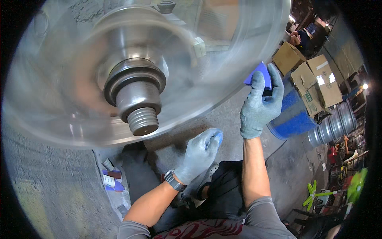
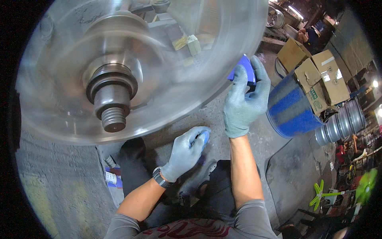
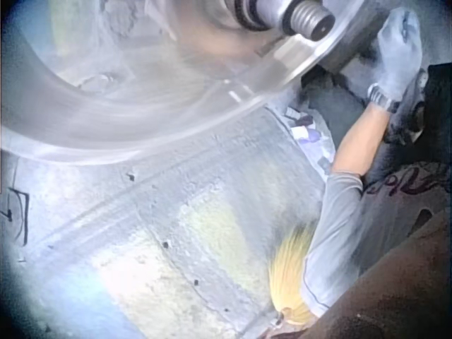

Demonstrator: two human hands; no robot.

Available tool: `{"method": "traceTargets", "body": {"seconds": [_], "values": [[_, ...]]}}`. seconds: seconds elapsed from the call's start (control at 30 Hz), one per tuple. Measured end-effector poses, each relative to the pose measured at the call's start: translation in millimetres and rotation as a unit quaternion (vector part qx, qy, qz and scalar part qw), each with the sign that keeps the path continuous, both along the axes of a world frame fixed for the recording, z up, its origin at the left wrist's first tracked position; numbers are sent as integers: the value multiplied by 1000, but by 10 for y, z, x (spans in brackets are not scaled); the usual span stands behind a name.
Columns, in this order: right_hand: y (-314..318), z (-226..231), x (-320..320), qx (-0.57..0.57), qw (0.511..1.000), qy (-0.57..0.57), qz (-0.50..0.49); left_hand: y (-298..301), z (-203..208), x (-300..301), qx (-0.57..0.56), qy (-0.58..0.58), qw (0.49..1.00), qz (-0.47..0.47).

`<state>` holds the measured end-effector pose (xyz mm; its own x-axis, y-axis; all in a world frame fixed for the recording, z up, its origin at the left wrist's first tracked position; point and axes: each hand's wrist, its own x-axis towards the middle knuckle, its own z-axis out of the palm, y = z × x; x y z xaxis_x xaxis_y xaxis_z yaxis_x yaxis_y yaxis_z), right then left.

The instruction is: The person sits on the floor and uses a purple sanding block to polish the surface of a silver car wheel. The wheel is mounted on a stand and rotates as the person rubs the block along its face and rim.

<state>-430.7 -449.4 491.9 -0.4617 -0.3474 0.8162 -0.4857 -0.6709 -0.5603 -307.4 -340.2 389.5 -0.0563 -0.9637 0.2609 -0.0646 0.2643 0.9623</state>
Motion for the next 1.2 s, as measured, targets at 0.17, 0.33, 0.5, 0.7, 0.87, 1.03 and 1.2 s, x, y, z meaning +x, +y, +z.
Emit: {"method": "traceTargets", "body": {"seconds": [0.17,0.33,0.5,0.7,0.87,1.03,1.2], "values": [[9,1,2,25,999,38,-26,0,-22,-14,7,5,1000,-3],[20,-9,7,29,998,51,-37,-1,-14,-10,-9,-11,1000,0],[-14,-35,-68,13,992,102,-68,1,-27,-23,-12,-7,1000,-4],[33,-15,9,37,994,91,-57,9,-22,-19,6,-8,1000,-3],[73,10,69,18,996,78,-28,6,-9,-18,9,-11,1000,-9],[99,24,101,14,994,100,-50,1,-23,-12,-8,-30,1000,7],[93,4,102,12,995,92,-37,-3,-15,-19,2,-18,1000,-2]]}}
